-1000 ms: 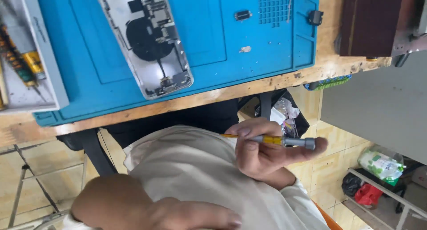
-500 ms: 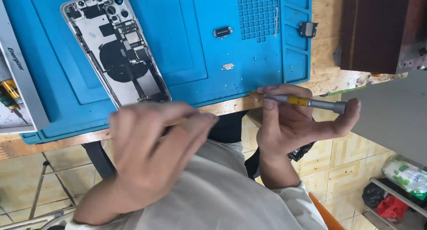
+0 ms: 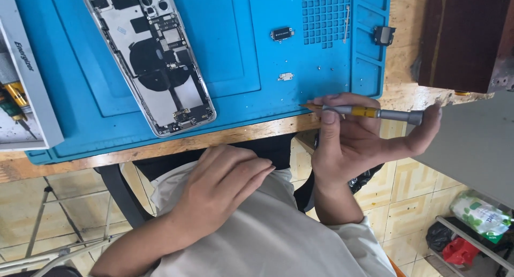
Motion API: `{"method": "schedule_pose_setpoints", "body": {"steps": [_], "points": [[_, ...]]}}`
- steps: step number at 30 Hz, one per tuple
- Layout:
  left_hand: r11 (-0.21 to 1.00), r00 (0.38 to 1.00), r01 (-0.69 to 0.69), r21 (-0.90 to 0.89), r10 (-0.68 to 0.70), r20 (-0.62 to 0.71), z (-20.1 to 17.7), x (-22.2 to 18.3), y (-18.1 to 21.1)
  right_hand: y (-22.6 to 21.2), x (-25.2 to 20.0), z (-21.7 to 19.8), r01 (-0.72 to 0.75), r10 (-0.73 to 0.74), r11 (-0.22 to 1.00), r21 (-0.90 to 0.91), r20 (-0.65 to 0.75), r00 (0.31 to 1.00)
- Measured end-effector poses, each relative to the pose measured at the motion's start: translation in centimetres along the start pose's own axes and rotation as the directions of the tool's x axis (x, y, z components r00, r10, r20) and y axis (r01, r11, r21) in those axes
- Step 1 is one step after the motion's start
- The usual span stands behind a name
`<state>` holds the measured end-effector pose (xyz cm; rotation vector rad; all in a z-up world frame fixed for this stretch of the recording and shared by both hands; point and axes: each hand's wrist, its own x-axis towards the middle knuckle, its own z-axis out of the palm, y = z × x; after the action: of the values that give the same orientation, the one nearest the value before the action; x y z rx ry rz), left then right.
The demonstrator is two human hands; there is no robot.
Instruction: Reassembling internal components of a mobile phone housing using precision tools
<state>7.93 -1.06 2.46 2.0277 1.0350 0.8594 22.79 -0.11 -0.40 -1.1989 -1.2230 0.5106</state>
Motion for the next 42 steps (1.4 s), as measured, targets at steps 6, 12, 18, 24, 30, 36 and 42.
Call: {"method": "schedule_pose_setpoints", "body": {"steps": [6,12,18,24,30,36,42], "points": [[0.999,0.962,0.000,-0.050,-0.014,-0.274,-1.6,0.2,0.4,-0.5,0.0,0.3,-0.217,0.228,0.973,0.084,-0.168,0.959],[0.962,0.945,0.039,0.269,0.053,-0.324,-3.7,1.8,0.7,-0.2,0.1,0.1,-0.213,0.231,0.969,0.125,-0.156,0.960],[0.906,0.955,0.136,0.400,-0.013,-0.295,-3.1,3.2,0.0,0.0,0.0,-0.2,-0.220,0.232,0.972,0.087,-0.166,0.958],[0.869,0.965,0.126,0.479,0.005,-0.263,-1.1,4.8,-0.3,0.2,0.0,-0.5,-0.235,0.248,0.967,0.097,-0.149,0.957],[0.825,0.980,0.100,0.555,0.015,-0.199,0.5,6.8,-0.9,0.2,0.0,-0.4,-0.243,0.262,0.963,0.119,-0.182,0.948],[0.836,0.983,0.122,0.535,-0.027,-0.181,0.7,7.1,-1.0,0.3,-0.2,-0.7,-0.239,0.250,0.967,0.088,-0.149,0.957],[0.828,0.985,0.150,0.540,-0.076,-0.158,0.9,7.5,-1.0,0.6,-0.2,-0.8,-0.234,0.254,0.963,0.131,-0.159,0.954]]}}
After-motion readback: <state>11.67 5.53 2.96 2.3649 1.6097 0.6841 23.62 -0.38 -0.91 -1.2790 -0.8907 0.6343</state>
